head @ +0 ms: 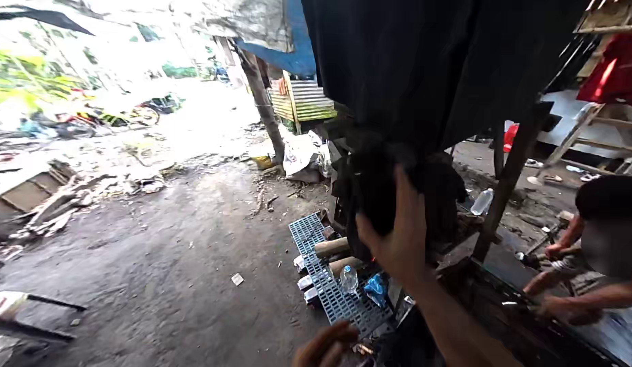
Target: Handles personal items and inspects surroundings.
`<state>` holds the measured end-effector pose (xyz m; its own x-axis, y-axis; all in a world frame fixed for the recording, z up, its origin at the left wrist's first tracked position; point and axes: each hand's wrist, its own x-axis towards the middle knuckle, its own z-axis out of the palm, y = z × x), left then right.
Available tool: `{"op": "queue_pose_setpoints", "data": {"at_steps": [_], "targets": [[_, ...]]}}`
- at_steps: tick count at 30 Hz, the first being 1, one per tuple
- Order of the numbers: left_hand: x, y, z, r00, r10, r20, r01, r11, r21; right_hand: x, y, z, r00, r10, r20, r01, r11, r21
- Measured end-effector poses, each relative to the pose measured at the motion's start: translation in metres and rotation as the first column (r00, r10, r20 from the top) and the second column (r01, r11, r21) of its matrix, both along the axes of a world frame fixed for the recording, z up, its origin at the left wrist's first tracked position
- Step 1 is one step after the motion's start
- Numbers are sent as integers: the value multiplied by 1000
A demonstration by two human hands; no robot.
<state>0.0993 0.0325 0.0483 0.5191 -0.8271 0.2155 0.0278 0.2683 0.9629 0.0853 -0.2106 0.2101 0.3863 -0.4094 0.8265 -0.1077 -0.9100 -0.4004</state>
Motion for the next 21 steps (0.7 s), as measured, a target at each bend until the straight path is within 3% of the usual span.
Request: {"op": "queue_pose_setpoints", "data": {"at_steps": [3,5,8,11,13,16,18,21], "targets": [[19,-15,28,976,196,-95,-209,965,-159,-28,79,-80,989,144,-15,-140,978,155],[20,-20,34,920,282,-273,-327,935,-135,-38,116,-120,983,157,-93,-132,964,233],[20,-21,25,816,292,-499,-384,919,-89,-44,140,-152,980,78,-183,-41,979,200],[20,-14,10,658,236,-715,-378,925,-43,-57,149,-163,966,145,-214,-83,957,277],[24,-7,2,597,174,-783,-349,935,-58,-66,157,-164,946,276,-171,-168,867,470],[28,4,-2,600,156,-785,-312,949,-50,-73,168,-169,905,426,-7,-290,629,721],[29,9,-6,598,167,-784,-297,955,-24,-75,170,-173,888,453,77,-321,492,809],[28,18,-15,578,162,-800,-270,963,-1,-75,169,-182,870,480,112,-316,371,873]]}}
